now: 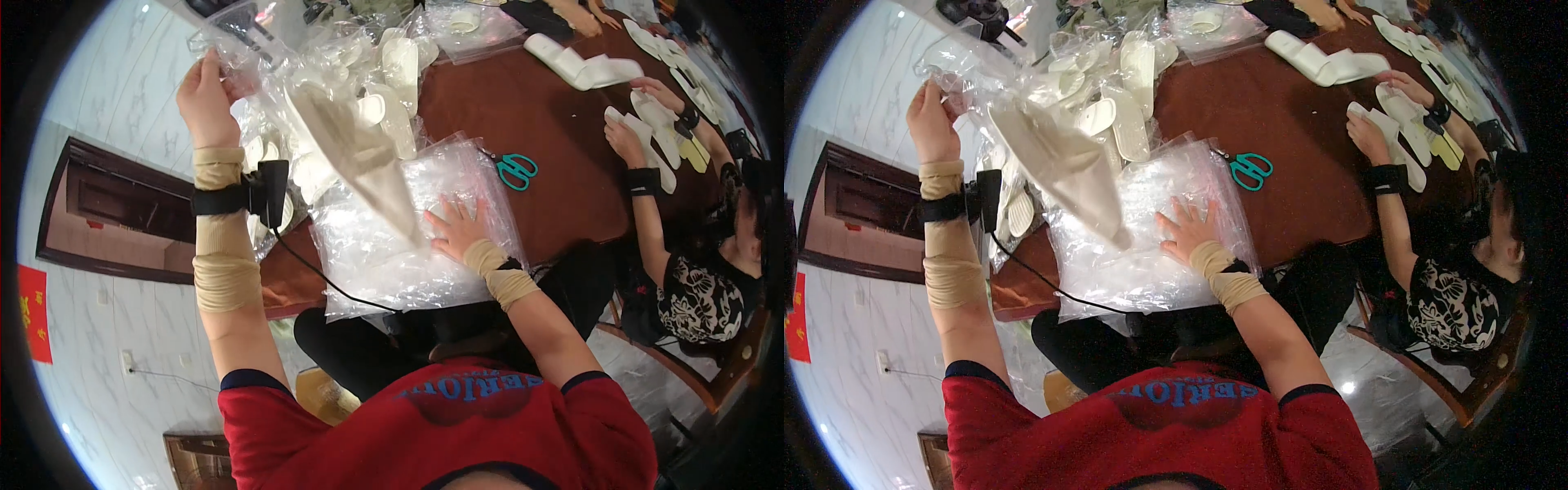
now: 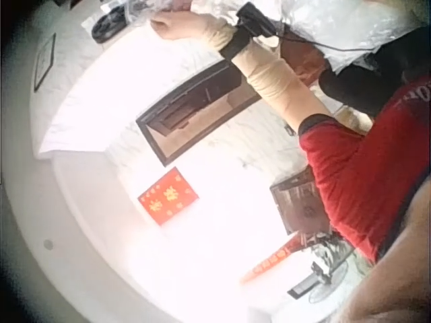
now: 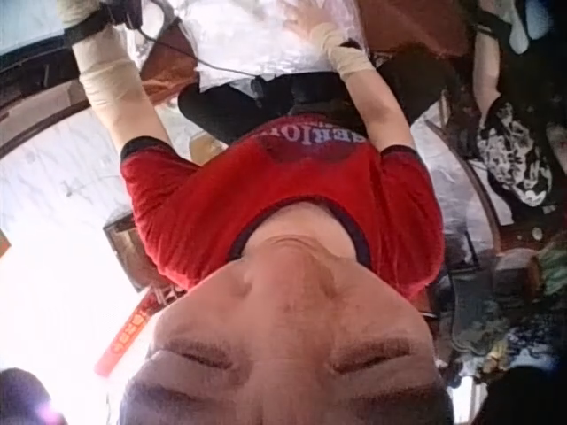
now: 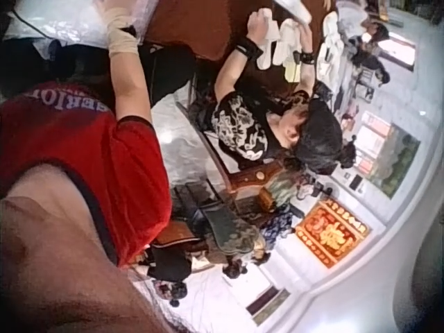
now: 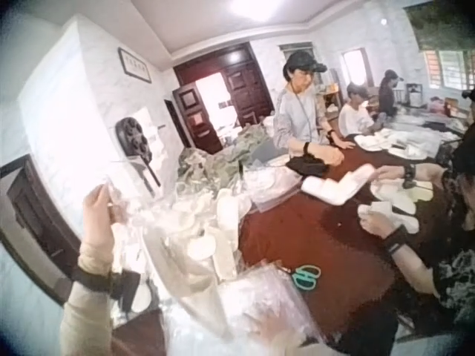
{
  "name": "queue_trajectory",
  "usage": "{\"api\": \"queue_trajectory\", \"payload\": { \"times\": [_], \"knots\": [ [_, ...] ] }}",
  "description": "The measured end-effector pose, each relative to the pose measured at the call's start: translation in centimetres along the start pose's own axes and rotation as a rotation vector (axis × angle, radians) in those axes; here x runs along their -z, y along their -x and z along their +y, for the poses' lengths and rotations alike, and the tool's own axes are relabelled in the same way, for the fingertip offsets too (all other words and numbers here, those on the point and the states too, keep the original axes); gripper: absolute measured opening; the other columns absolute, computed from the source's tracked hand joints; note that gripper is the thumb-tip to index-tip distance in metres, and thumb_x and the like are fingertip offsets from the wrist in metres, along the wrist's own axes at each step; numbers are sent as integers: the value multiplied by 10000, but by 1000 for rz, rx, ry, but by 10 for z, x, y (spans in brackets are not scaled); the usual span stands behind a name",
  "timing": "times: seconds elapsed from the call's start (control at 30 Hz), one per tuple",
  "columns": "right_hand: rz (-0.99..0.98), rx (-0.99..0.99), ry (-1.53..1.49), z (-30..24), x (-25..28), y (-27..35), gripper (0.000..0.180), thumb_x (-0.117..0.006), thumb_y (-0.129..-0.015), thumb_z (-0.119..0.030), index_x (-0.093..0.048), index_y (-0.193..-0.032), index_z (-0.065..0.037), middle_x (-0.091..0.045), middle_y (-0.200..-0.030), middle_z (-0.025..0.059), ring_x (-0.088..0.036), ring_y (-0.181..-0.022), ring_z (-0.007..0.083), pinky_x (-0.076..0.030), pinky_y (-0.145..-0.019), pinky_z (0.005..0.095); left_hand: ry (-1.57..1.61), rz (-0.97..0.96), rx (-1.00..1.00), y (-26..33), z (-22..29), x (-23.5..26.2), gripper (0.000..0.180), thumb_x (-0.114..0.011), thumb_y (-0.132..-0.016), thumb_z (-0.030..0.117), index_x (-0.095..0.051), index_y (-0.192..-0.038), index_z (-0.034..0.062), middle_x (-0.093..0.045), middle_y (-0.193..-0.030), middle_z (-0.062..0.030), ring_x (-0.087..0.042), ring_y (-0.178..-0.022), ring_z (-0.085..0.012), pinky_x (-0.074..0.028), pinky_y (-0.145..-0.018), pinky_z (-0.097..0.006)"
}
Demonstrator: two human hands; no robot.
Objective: Sort and pack white indoor slippers into clear plastic bags.
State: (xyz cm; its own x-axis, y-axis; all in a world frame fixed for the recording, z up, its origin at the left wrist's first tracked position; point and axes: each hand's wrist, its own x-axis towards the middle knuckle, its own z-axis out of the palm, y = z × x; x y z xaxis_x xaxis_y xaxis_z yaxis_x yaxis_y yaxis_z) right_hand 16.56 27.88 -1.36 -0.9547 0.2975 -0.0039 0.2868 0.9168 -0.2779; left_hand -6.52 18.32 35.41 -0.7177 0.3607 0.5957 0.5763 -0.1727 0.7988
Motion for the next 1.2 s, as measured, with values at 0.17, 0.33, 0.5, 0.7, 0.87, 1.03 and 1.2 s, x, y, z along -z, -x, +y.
{"api": "queue_trajectory", "payload": {
  "times": [0.17,0.33,0.5,0.7,0.87,1.03,1.2],
  "knots": [
    [-15,3,13,-3,0,-3,632,-492,-876,-533,-305,-1449,-343,-185,-1553,99,-266,-1388,330,-56,-1063,695,170,35,5,67,29,1,201,-500,-961,166,-554,-929,-25,-619,-835,-100,-649,-655,-207,-574,-637,-334],
    [6,3,27,3,0,-5,628,-486,-880,-531,-305,-1450,-341,-174,-1558,97,-236,-1403,335,-54,-1070,686,333,183,-87,108,23,-3,168,-479,-973,165,-542,-964,10,-607,-929,-89,-634,-843,-200,-538,-785,-346],
    [-97,-18,15,-4,7,-4,652,-486,-871,-535,-294,-1458,-325,-191,-1548,118,-172,-1424,330,-61,-1071,682,650,13,173,102,-48,58,223,-425,-988,202,-574,-1064,54,-612,-992,-74,-597,-956,-183,-483,-921,-368],
    [-58,24,-46,-5,8,4,644,-462,-891,-527,-284,-1467,-301,-141,-1564,117,-182,-1420,352,-18,-1074,679,721,-6,356,65,-59,49,364,-422,-989,309,-510,-1235,56,-594,-1043,-58,-573,-963,-180,-483,-859,-348],
    [-98,0,-23,-4,11,11,623,-451,-903,-512,-292,-1466,-297,-155,-1560,120,-195,-1415,362,2,-1056,698,-49,-987,199,39,-47,-18,471,-551,-934,279,-447,-1322,34,-594,-1038,-71,-571,-805,-143,-451,-745,-257],
    [-482,-93,54,-28,44,-7,643,-442,-893,-528,-305,-1466,-270,-190,-1548,141,-119,-1435,359,60,-1074,675,-186,-547,-55,61,-124,-21,492,-610,-917,277,-458,-1351,101,-552,-1276,-116,-585,-1047,-201,-438,-881,-322],
    [-503,114,-5,-19,9,34,645,-437,-893,-533,-309,-1462,-257,-188,-1546,147,-132,-1429,362,52,-1080,667,-430,-72,-76,153,-128,21,381,-599,-923,214,-523,-1252,38,-553,-1229,-92,-501,-1163,-245,-381,-967,-349]
  ]
}}
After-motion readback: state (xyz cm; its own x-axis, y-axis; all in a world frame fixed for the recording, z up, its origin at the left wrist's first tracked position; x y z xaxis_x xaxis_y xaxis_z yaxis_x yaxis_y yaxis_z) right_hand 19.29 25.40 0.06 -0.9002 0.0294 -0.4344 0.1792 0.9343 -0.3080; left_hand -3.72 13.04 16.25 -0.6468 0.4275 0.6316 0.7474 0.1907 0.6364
